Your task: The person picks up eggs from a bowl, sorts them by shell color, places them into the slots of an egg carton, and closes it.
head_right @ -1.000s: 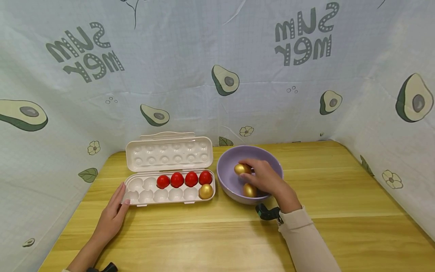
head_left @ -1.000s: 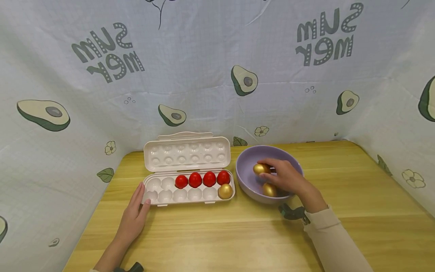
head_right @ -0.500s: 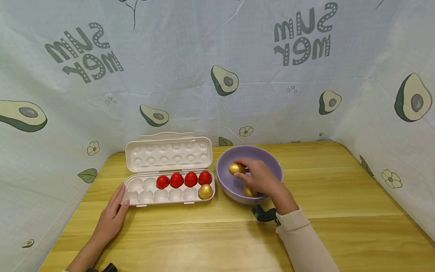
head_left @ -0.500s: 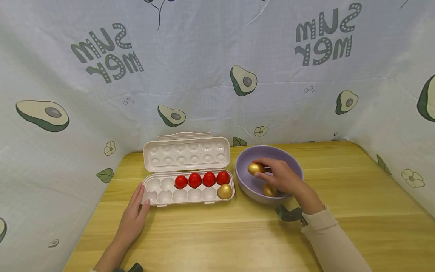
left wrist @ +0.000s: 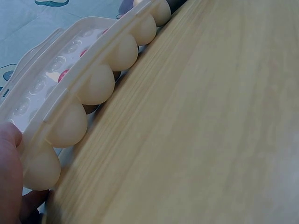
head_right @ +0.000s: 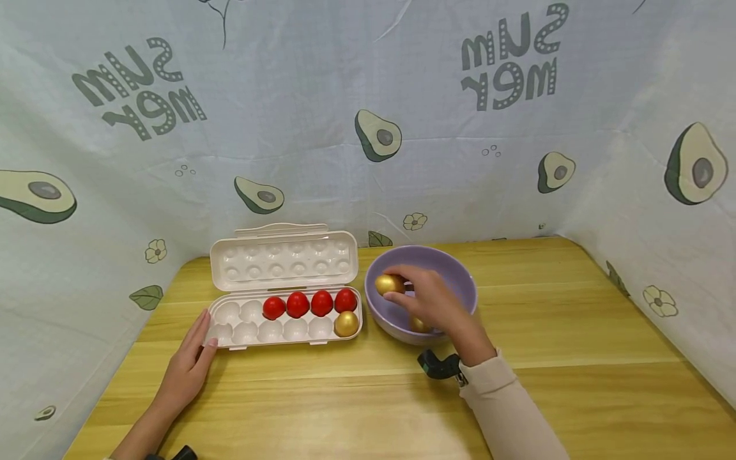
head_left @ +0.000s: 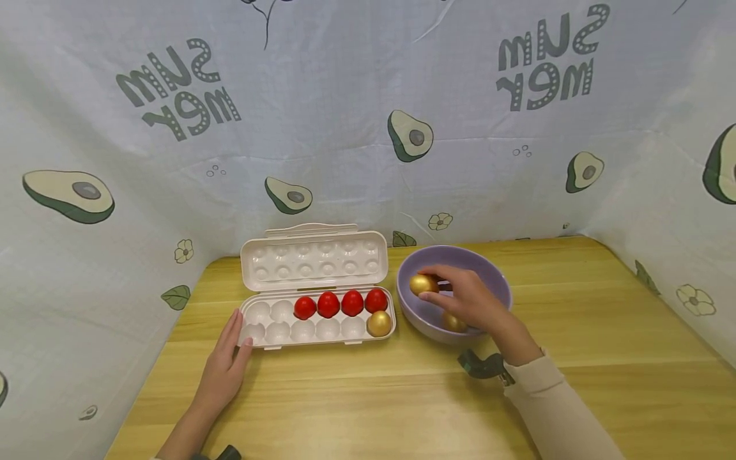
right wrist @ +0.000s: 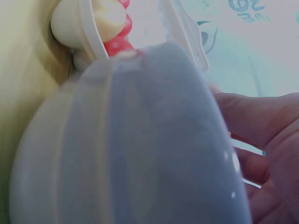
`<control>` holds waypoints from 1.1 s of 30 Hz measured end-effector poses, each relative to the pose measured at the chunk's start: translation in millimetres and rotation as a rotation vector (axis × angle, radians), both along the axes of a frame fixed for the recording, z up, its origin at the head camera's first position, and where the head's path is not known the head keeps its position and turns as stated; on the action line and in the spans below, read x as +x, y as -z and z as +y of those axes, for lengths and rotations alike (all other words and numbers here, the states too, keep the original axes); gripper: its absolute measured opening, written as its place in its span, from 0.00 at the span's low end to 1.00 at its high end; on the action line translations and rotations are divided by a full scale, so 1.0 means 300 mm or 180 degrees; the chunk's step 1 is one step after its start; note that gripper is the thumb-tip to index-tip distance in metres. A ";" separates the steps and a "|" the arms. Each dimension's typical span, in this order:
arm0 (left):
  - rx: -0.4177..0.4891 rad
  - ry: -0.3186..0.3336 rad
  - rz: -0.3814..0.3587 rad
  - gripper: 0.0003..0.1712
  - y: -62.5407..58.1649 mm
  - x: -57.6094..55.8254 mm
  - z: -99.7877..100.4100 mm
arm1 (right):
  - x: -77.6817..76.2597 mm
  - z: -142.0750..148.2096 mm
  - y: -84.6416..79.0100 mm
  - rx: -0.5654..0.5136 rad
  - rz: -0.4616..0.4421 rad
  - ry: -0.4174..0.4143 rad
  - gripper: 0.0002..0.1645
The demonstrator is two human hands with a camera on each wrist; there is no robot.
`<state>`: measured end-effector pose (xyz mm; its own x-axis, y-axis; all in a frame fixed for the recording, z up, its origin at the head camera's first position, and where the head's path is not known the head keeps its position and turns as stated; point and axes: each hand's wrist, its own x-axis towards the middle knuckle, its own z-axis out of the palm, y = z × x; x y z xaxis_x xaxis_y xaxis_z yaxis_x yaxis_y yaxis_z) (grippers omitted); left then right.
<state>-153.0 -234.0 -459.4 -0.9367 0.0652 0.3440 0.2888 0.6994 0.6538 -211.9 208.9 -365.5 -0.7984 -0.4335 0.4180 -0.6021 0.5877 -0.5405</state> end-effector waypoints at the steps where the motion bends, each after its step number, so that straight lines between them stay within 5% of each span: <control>1: -0.0002 -0.0004 -0.0001 0.33 0.000 0.000 0.000 | 0.001 -0.005 -0.001 -0.0023 -0.0013 0.0005 0.22; 10: -0.0016 -0.0008 0.0023 0.32 0.003 -0.001 -0.002 | 0.020 -0.048 -0.012 -0.0138 -0.0166 0.0135 0.22; 20: -0.0034 -0.0019 0.0054 0.32 0.003 0.002 -0.001 | 0.026 -0.094 -0.001 -0.0462 -0.0114 -0.0016 0.22; 33: -0.0024 -0.0007 0.0081 0.32 -0.001 0.002 0.001 | 0.068 -0.177 -0.025 -0.1116 -0.0569 -0.0161 0.22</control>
<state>-152.2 -233.6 -459.2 -0.9278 0.0659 0.3673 0.3039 0.7048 0.6410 -191.4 155.8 -357.9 -0.8532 -0.3298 0.4041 -0.5039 0.3207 -0.8020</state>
